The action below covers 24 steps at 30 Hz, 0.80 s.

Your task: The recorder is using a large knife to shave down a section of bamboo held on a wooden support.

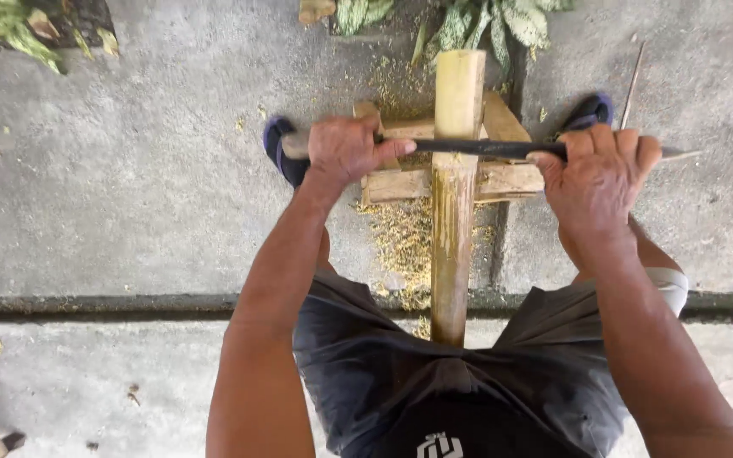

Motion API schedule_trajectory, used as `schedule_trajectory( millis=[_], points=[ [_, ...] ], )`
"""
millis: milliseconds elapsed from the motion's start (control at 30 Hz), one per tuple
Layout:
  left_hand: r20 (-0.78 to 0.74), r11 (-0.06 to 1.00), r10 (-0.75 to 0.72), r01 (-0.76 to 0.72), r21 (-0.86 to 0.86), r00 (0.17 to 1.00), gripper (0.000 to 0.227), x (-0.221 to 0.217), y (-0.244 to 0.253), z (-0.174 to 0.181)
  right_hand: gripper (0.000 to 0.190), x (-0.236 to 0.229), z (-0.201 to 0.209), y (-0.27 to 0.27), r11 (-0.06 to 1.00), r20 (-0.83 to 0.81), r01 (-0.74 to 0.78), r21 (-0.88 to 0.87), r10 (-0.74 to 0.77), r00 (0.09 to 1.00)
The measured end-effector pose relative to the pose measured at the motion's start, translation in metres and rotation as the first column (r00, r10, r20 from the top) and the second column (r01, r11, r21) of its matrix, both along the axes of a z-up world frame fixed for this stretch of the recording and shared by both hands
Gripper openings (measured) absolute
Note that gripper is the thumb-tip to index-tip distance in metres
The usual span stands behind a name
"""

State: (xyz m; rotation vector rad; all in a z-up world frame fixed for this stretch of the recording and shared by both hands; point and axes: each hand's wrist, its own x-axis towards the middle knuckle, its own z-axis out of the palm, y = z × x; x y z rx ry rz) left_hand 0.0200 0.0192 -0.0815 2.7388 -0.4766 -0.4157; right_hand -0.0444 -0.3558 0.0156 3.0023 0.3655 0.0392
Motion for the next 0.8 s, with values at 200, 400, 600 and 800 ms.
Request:
schedule_trajectory(
  millis=[200,400,600,800],
  points=[
    [0.074,0.998,0.061,-0.06,-0.021,0.995,0.089,0.009,0.002,-0.016,0.04,0.037,0.002,0.004,0.999,0.002,-0.035,-0.039,0.035,0.999],
    [-0.04,0.998,0.022,-0.025,-0.061,0.999,0.092,-0.011,0.006,0.012,0.047,-0.014,0.008,0.012,1.0,-0.041,0.021,0.019,-0.02,0.999],
    [-0.166,0.976,0.181,-0.198,-0.089,0.969,0.089,0.005,-0.004,0.017,0.049,0.064,0.001,0.001,0.987,-0.068,-0.064,-0.144,0.055,0.996],
    [-0.159,0.978,0.202,-0.193,0.074,0.966,0.09,0.012,-0.021,0.038,0.054,0.085,0.002,-0.015,0.964,-0.096,-0.125,-0.236,0.105,0.99]
  ],
)
